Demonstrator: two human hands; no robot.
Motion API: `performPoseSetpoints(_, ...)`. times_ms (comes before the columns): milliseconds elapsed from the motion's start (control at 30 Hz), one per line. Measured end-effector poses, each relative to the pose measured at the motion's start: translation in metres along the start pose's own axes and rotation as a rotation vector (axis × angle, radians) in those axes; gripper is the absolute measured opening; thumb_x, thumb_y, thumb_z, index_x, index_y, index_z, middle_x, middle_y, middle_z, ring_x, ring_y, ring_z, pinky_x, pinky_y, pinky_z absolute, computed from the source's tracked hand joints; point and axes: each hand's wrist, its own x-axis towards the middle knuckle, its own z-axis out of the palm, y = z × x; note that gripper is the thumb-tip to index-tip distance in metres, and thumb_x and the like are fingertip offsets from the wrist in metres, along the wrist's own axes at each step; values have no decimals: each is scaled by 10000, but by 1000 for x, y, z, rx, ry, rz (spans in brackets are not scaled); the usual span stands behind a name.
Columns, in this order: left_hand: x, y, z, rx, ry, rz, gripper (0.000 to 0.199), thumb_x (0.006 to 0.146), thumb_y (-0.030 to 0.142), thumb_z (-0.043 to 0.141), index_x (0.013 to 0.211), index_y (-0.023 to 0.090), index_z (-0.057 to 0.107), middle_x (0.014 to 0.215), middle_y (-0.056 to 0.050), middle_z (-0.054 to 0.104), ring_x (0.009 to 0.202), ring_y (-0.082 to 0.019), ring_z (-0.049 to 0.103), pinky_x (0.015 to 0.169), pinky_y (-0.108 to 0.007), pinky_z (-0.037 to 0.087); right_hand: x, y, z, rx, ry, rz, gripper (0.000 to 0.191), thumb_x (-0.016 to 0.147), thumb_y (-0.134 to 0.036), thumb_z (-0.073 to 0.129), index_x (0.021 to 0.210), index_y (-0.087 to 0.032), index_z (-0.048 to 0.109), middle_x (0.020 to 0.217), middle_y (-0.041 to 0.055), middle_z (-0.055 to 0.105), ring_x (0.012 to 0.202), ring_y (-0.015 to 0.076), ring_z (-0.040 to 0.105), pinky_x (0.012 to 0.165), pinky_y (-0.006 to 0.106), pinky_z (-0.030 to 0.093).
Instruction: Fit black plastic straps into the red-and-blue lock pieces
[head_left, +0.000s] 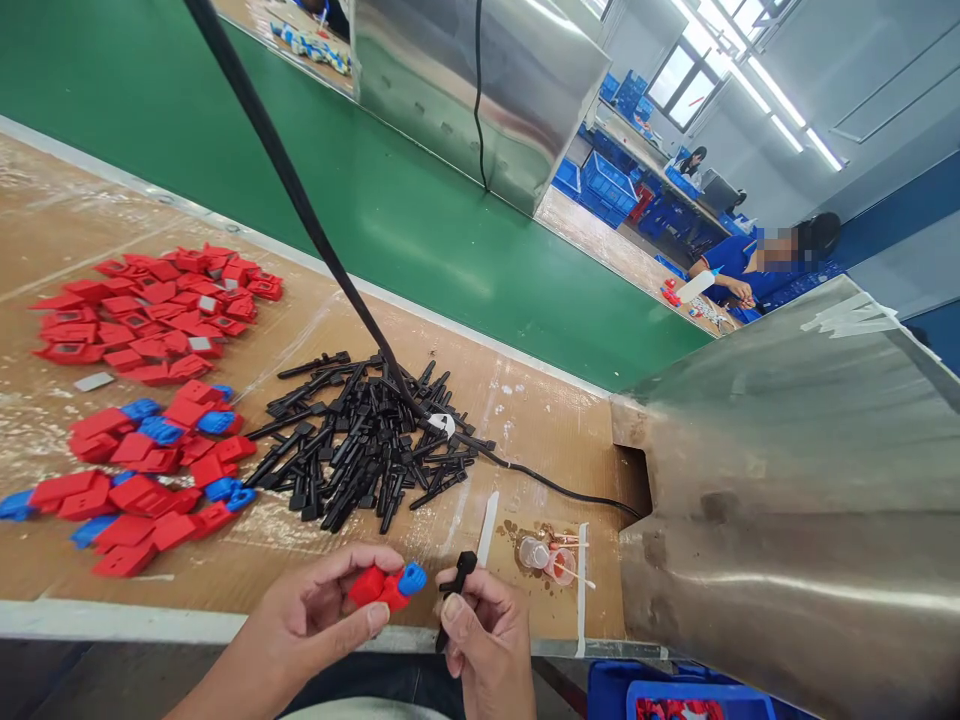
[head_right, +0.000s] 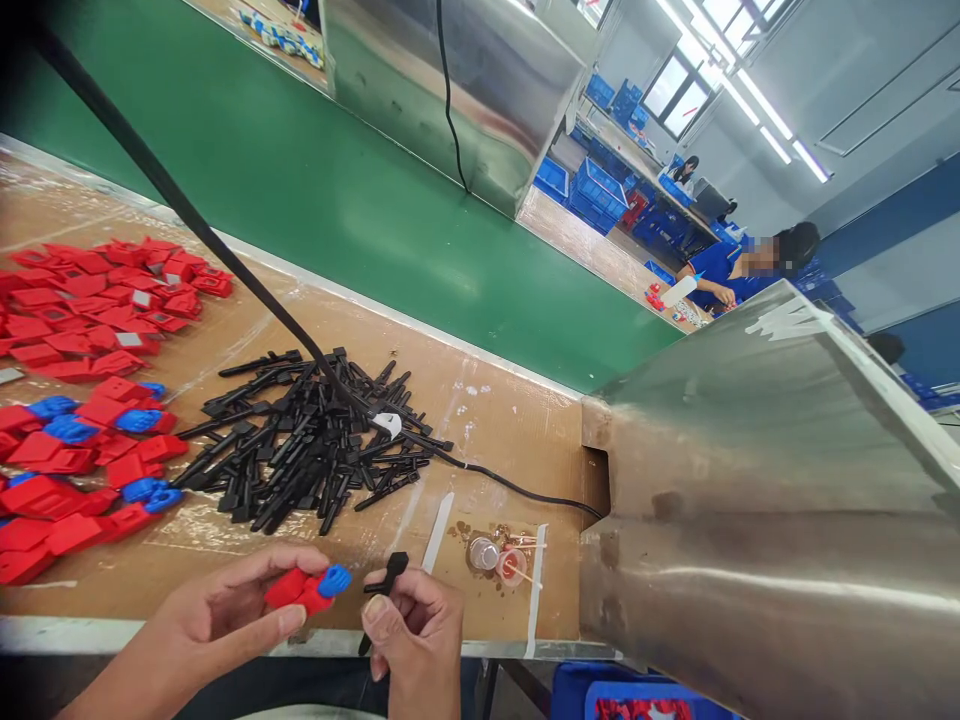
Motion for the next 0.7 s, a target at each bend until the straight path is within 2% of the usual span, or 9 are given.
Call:
performPoseSetpoints(67,1,-14,-5,131,48,163,458,719,722,969,949,330,911,987,-49,881,939,-286,798,869,-268,643,-3,2,1,98,-33,38,643,750,-763,927,986,-165,896,632,-58,517,458,38,271,421,201,265)
performPoseSetpoints(167,0,-27,-8,219,49,322,369,798,657,934,1050,390,908,1035,-30,912,960,-279,841,951,-254,642,-4,10,3,129,-61,-29,577,754,-728,936,886,-169,878,628,-70,472,430,26,247,380,193,209)
performPoseSetpoints(367,-4,-22,-7,197,106,243,428,783,704,941,1037,365,880,1052,-41,915,977,-317,858,980,-320,668,-5,26,0,159,-27,-54,555,820,-717,894,921,-171,881,650,-47,516,443,29,253,388,188,213)
performPoseSetpoints(433,-2,-21,-11,264,55,311,330,813,588,961,1049,367,895,1040,-42,921,972,-319,865,959,-316,677,-6,27,-3,175,-27,-53,554,829,-717,885,929,-172,884,688,-25,565,455,32,260,395,191,222)
performPoseSetpoints(500,-1,-20,-15,341,-5,450,238,868,417,936,1104,389,912,1046,-37,924,960,-315,869,950,-323,682,-7,25,-4,151,-50,-66,548,853,-717,867,951,-177,889,727,-10,587,479,44,301,413,198,242)
performPoseSetpoints(600,0,-17,-17,356,1,652,292,943,263,817,1160,435,910,1070,-15,922,949,-309,867,972,-362,684,-8,19,-3,43,-57,-130,509,898,-700,837,975,-200,896,768,-17,557,518,62,335,455,218,267)
performPoseSetpoints(700,-2,-15,-17,372,-23,724,376,962,199,774,1200,465,893,1107,10,919,967,-288,874,989,-341,679,-8,15,2,-88,-1,-211,482,917,-695,825,958,-221,898,778,-17,548,578,90,344,524,244,306)
